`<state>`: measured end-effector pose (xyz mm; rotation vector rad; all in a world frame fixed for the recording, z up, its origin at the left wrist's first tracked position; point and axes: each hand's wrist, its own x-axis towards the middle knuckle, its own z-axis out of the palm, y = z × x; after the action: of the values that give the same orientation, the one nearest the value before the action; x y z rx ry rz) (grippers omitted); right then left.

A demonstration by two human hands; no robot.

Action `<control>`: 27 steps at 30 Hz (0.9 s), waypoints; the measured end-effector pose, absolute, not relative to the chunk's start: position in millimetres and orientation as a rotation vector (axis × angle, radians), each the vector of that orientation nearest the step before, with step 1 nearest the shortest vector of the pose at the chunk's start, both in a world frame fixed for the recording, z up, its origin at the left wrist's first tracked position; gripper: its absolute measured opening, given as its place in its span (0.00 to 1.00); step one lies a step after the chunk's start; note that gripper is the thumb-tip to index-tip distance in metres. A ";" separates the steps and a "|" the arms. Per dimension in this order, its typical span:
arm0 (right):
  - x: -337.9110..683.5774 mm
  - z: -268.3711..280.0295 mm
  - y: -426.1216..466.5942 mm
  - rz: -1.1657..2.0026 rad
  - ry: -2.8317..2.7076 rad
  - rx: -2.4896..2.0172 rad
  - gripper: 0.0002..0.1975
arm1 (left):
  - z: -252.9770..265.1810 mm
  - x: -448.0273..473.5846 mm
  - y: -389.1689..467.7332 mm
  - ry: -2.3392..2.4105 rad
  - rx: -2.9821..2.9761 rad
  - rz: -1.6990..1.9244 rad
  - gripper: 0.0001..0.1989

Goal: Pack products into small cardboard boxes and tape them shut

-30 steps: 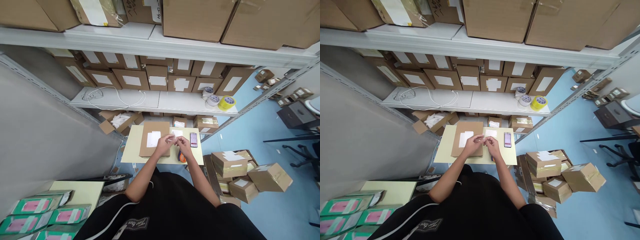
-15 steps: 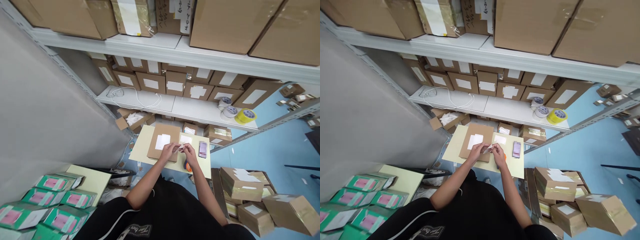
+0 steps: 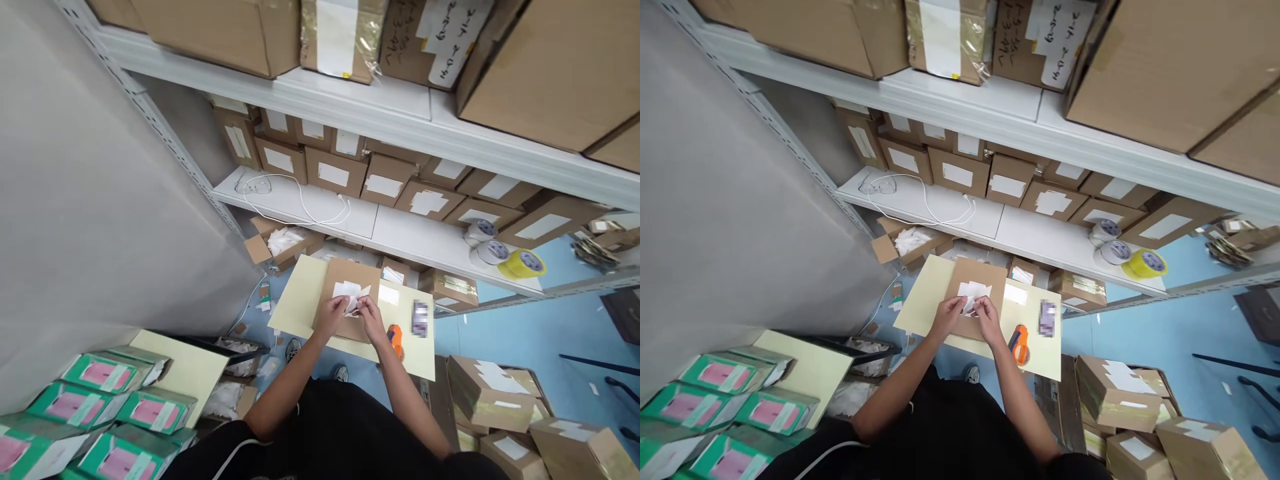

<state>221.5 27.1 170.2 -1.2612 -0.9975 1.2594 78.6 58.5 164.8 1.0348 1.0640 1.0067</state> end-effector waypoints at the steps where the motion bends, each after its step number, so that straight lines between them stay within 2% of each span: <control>1: 209.1 169.7 35.2 1.260 -1.006 -1.268 0.19 | 165.0 68.0 62.4 1.060 1.078 1.026 0.21; 4: 178.2 170.4 59.2 1.280 -1.064 -1.261 0.20 | 165.4 32.4 78.1 1.056 1.105 1.065 0.20; 9: 149.3 178.1 91.9 1.373 -0.973 -1.216 0.22 | 161.2 -32.8 117.4 1.183 0.919 1.166 0.24; 16: 69.5 190.4 133.7 1.418 -1.032 -1.301 0.21 | 181.7 -80.4 147.7 1.043 1.185 1.225 0.12; 22: 24.3 194.5 151.0 1.378 -1.065 -1.286 0.20 | 179.2 -111.7 163.5 1.063 0.981 1.190 0.19; 27: 26.2 175.6 157.5 1.273 -0.946 -1.326 0.18 | 168.2 -140.0 182.3 1.167 0.806 1.284 0.22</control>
<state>26.2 157.5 175.6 -1.3262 -0.9461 1.2731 -140.0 182.3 168.2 0.8060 1.1673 1.2844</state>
